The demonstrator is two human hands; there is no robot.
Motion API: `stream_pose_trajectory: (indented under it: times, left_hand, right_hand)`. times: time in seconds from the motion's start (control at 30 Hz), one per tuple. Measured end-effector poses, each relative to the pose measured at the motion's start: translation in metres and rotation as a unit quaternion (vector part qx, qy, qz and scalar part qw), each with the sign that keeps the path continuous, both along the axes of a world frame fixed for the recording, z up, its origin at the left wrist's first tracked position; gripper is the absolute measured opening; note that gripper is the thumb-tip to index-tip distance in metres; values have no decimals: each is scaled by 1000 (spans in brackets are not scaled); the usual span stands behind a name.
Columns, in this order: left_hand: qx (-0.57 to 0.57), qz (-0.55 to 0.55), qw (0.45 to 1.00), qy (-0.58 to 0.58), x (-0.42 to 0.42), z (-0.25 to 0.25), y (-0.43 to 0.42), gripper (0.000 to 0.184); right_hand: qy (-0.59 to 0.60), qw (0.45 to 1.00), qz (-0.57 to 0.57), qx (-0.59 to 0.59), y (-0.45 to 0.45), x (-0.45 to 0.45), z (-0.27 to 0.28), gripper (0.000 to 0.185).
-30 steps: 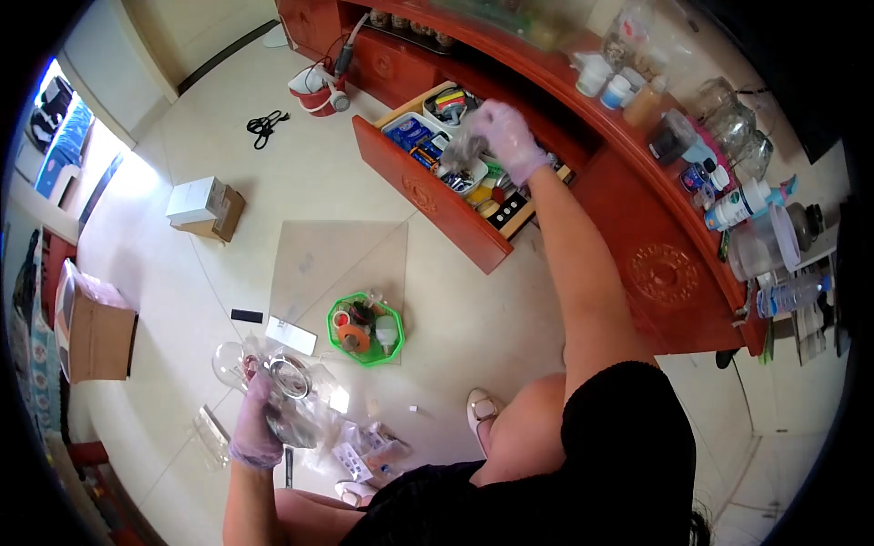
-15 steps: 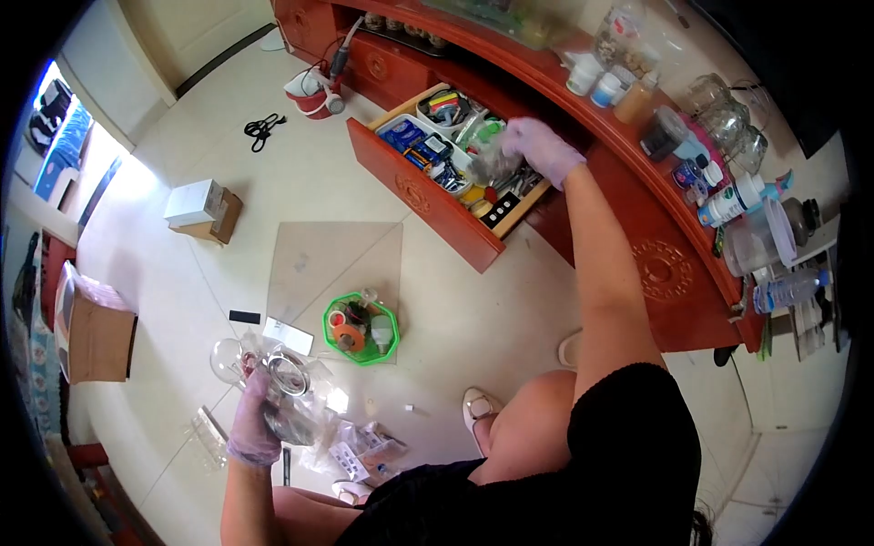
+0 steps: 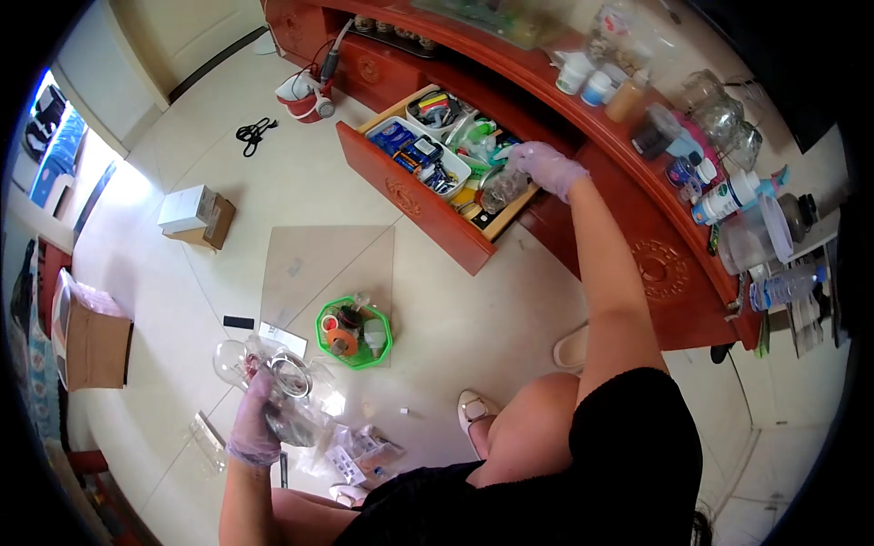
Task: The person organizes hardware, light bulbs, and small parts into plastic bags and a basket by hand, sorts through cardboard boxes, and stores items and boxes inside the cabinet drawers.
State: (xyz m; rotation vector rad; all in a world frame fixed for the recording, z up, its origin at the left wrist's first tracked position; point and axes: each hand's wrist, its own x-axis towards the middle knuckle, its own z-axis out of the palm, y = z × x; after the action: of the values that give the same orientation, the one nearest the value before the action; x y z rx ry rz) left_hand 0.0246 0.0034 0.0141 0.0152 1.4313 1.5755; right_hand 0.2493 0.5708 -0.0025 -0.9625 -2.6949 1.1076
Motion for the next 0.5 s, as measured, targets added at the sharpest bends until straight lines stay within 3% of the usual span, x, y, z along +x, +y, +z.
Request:
stream_pose_trajectory:
  times: [0.17,0.23,0.37,0.43,0.5]
  left_hand:
    - [-4,10,1000,-5,8,6,6,54]
    - [-5,12,1000,-5,7,4,4,53]
    - [-6,3,1000,-8,5,-1,2,51]
    - [-14,-7,1000,-7,1,-7,-1,50]
    - [-23,-14,1000,-6,0,-8,-2,50]
  right_hand:
    - [0,999,-5,47,-2,-9,-13,24]
    - [-86,995,44,-23,-12,-13,1,40]
    - [-91,993,8,-78,-43,-15,17,57]
    - [-40,999,26,10,-40,-17,-2,67]
    - [-41,999,26,14,-38,-22,-5,63]
